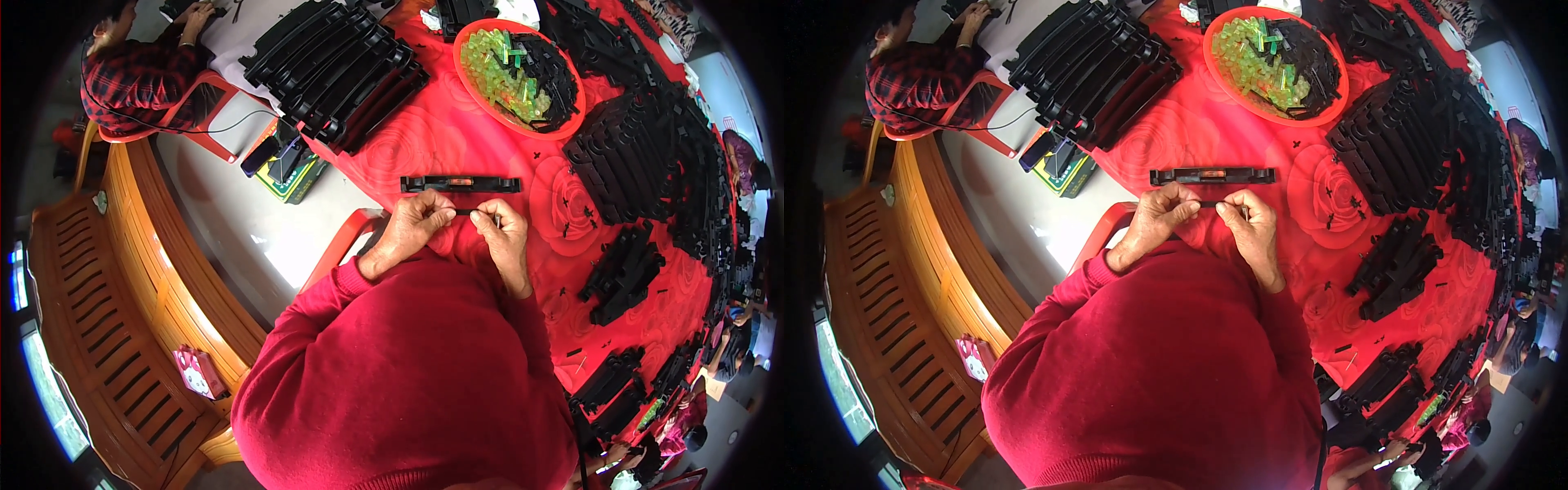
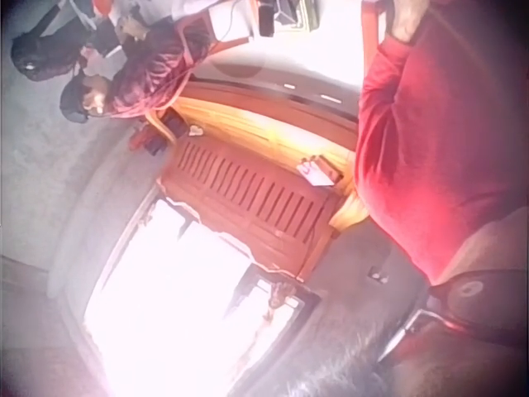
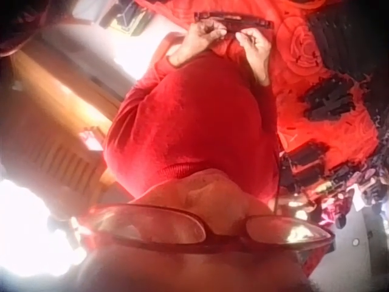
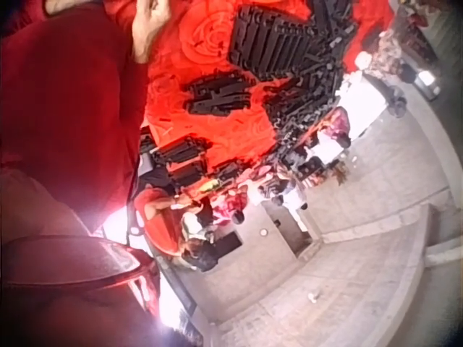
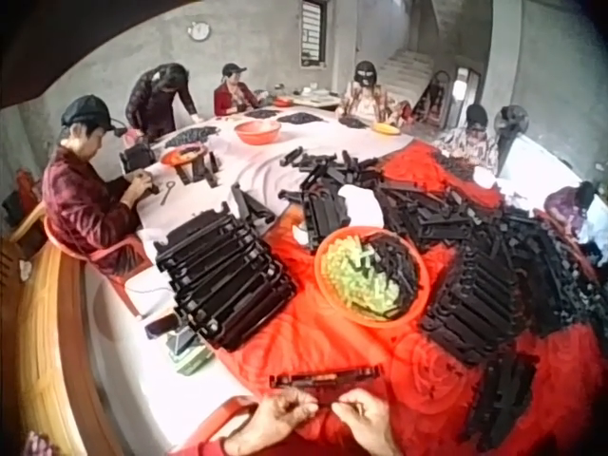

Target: The person assembles plastic components by taking small pins from a bowl and inserting them into black plastic parts by hand, then stacks the assembled pieces on the table.

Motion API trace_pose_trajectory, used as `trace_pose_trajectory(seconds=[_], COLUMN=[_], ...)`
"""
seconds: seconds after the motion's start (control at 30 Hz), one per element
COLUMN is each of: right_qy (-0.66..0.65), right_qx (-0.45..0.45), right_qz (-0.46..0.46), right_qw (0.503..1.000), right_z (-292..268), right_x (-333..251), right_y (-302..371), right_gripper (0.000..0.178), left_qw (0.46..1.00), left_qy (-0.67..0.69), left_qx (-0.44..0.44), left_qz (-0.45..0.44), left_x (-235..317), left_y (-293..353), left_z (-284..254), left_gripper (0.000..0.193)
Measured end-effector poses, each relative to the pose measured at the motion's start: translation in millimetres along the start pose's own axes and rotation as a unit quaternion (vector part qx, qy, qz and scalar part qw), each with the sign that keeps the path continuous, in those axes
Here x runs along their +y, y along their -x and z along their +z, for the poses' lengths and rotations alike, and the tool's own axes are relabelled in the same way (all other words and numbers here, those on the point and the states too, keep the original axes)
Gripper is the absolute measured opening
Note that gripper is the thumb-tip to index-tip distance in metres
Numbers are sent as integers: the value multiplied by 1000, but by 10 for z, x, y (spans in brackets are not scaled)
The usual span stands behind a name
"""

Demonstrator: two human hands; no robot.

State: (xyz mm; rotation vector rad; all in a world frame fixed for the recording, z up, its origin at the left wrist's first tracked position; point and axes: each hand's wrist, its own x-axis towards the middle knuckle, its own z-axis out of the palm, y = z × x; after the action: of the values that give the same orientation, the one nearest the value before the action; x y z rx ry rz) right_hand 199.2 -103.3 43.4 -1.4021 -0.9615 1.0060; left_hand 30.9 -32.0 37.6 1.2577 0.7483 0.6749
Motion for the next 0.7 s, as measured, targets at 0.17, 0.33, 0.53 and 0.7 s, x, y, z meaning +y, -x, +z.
trace_pose_trajectory(seconds=[0.17, 0.33, 0.53, 0.7], right_qy=[12, 81, 136, 183], right_qx=[53, 97, 45, 22], right_qz=[-8, 3, -11, -3], right_qw=[998, 992, 990, 983], right_z=[-132, -206, -87, -122], right_x=[21, -41, 119, 109], right_y=[-106, -374, -529, -557], right_gripper=[10, 9, 6, 9], left_qw=[832, 819, 852, 854], left_qy=[-423, -444, -390, -389], left_qx=[140, 198, 181, 177], left_qz=[331, 306, 299, 297], left_x=[91, -55, -189, -227], left_y=[-39, -150, -173, -164], left_z=[-137, -451, -541, -554], left_gripper=[19, 29, 25, 25])
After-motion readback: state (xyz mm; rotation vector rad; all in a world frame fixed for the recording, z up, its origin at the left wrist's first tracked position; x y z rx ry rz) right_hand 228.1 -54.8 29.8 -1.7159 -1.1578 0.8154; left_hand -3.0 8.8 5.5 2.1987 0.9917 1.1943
